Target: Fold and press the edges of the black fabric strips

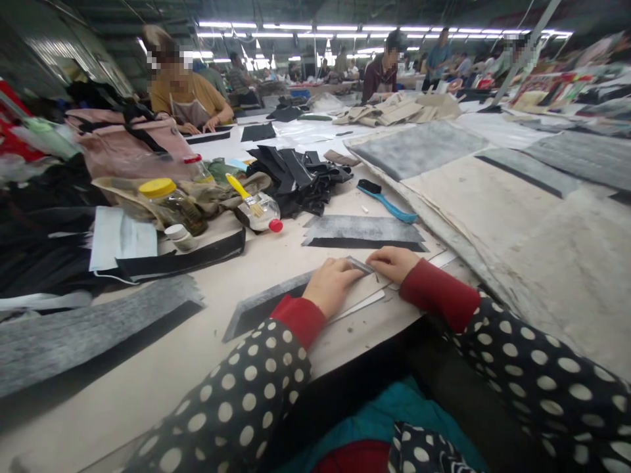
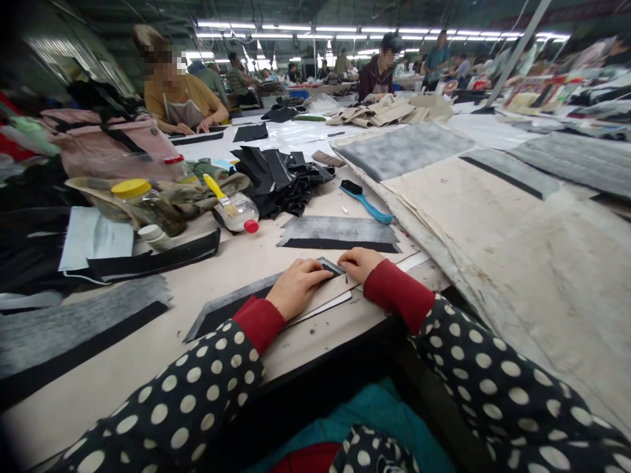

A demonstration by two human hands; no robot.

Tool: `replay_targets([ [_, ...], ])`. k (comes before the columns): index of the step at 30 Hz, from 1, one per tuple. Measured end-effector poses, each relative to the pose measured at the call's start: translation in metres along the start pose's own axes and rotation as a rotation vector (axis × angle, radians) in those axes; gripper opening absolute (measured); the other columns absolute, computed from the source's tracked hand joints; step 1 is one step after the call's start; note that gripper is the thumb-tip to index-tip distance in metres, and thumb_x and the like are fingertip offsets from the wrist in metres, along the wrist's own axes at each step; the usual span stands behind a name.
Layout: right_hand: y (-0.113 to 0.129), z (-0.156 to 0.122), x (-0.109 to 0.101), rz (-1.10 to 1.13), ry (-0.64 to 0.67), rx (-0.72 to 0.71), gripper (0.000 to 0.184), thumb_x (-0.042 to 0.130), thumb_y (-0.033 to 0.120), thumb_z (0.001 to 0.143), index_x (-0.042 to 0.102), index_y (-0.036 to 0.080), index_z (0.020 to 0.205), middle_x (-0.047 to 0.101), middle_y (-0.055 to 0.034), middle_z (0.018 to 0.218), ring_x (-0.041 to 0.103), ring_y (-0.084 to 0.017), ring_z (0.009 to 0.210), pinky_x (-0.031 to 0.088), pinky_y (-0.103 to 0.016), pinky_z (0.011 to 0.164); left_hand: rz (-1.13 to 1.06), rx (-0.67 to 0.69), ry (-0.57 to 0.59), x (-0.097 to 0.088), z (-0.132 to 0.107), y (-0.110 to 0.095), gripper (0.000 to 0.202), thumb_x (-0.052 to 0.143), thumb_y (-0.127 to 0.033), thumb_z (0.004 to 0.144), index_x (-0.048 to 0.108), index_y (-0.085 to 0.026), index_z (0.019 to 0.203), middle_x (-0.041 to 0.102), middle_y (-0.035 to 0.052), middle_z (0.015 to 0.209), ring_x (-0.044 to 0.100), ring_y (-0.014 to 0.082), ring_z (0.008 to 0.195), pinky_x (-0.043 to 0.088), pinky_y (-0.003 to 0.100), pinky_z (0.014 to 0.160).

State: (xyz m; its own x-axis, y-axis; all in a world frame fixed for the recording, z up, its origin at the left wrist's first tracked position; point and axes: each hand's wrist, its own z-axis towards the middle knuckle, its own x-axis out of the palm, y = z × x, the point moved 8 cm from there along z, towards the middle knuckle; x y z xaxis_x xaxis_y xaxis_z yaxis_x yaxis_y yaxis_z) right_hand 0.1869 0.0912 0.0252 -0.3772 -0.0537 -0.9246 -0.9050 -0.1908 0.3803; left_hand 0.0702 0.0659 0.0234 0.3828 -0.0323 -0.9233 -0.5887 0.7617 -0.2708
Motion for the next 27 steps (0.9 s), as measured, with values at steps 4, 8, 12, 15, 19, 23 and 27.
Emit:
replay_targets([
  [4, -0.006, 0.008, 0.008, 0.091, 0.068, 0.057, 0.020, 0.048, 0.023, 0.074, 0.066, 0.016, 0.081, 0.065, -0.0022, 0.073, 0.057, -0.014, 0.068, 0.042, -0.023, 0.064, 0.033, 0.035, 0.030, 0.001, -0.001, -0.005, 0.030, 0.038, -0.020, 0.085, 0.053, -0.028, 0.109, 0.052, 0.0008, 0.109, 0.042, 0.0160, 0.093, 0.038, 0.031, 0.083],
  [8, -0.012, 0.018, 0.013, 0.201, 0.147, 0.081, 0.016, 0.051, 0.024, 0.071, 0.064, 0.015, 0.074, 0.063, -0.0001, 0.066, 0.055, -0.011, 0.060, 0.043, -0.021, 0.058, 0.050, 0.049, 0.034, 0.002, 0.000, -0.007, 0.029, 0.037, -0.023, 0.086, 0.053, -0.029, 0.109, 0.053, 0.0000, 0.110, 0.041, 0.0163, 0.094, 0.038, 0.030, 0.082],
  [12, -0.016, 0.024, 0.021, 0.342, 0.289, 0.170, 0.012, 0.052, 0.024, 0.070, 0.061, 0.015, 0.069, 0.056, 0.0022, 0.051, 0.049, -0.008, 0.047, 0.040, -0.018, 0.044, 0.058, 0.045, 0.040, 0.003, 0.000, -0.007, 0.028, 0.037, -0.024, 0.086, 0.053, -0.030, 0.108, 0.052, -0.0001, 0.110, 0.042, 0.0158, 0.092, 0.037, 0.030, 0.081],
  [15, -0.015, 0.023, 0.026, 0.456, 0.380, 0.223, 0.011, 0.053, 0.024, 0.070, 0.060, 0.015, 0.071, 0.053, 0.0028, 0.047, 0.048, -0.008, 0.043, 0.038, -0.017, 0.039, 0.062, 0.049, 0.037, 0.003, -0.001, -0.007, 0.028, 0.036, -0.024, 0.087, 0.053, -0.029, 0.108, 0.052, -0.0009, 0.112, 0.042, 0.0153, 0.092, 0.037, 0.030, 0.080],
  [19, -0.015, 0.020, 0.027, 0.476, 0.384, 0.255, 0.010, 0.052, 0.021, 0.071, 0.059, 0.015, 0.071, 0.053, 0.0026, 0.048, 0.045, -0.006, 0.040, 0.036, -0.017, 0.038, 0.057, 0.057, 0.024, 0.001, -0.001, -0.008, 0.028, 0.034, -0.024, 0.087, 0.052, -0.029, 0.108, 0.052, -0.0019, 0.113, 0.042, 0.0151, 0.093, 0.037, 0.030, 0.081],
  [23, -0.017, 0.017, 0.023, 0.347, 0.302, 0.258, 0.009, 0.054, 0.022, 0.068, 0.059, 0.015, 0.069, 0.052, 0.0031, 0.047, 0.045, -0.007, 0.041, 0.036, -0.018, 0.039, 0.067, 0.050, 0.039, 0.002, -0.001, -0.008, 0.028, 0.035, -0.024, 0.087, 0.052, -0.029, 0.108, 0.051, -0.0010, 0.113, 0.042, 0.0156, 0.092, 0.038, 0.030, 0.079],
  [27, -0.010, 0.014, 0.015, 0.128, 0.209, 0.165, 0.008, 0.056, 0.020, 0.063, 0.061, 0.016, 0.069, 0.058, 0.0026, 0.054, 0.050, -0.008, 0.048, 0.038, -0.018, 0.044, 0.069, 0.043, 0.039, 0.001, -0.001, -0.008, 0.028, 0.034, -0.024, 0.087, 0.052, -0.029, 0.108, 0.052, -0.0009, 0.112, 0.042, 0.0159, 0.092, 0.038, 0.030, 0.078],
])
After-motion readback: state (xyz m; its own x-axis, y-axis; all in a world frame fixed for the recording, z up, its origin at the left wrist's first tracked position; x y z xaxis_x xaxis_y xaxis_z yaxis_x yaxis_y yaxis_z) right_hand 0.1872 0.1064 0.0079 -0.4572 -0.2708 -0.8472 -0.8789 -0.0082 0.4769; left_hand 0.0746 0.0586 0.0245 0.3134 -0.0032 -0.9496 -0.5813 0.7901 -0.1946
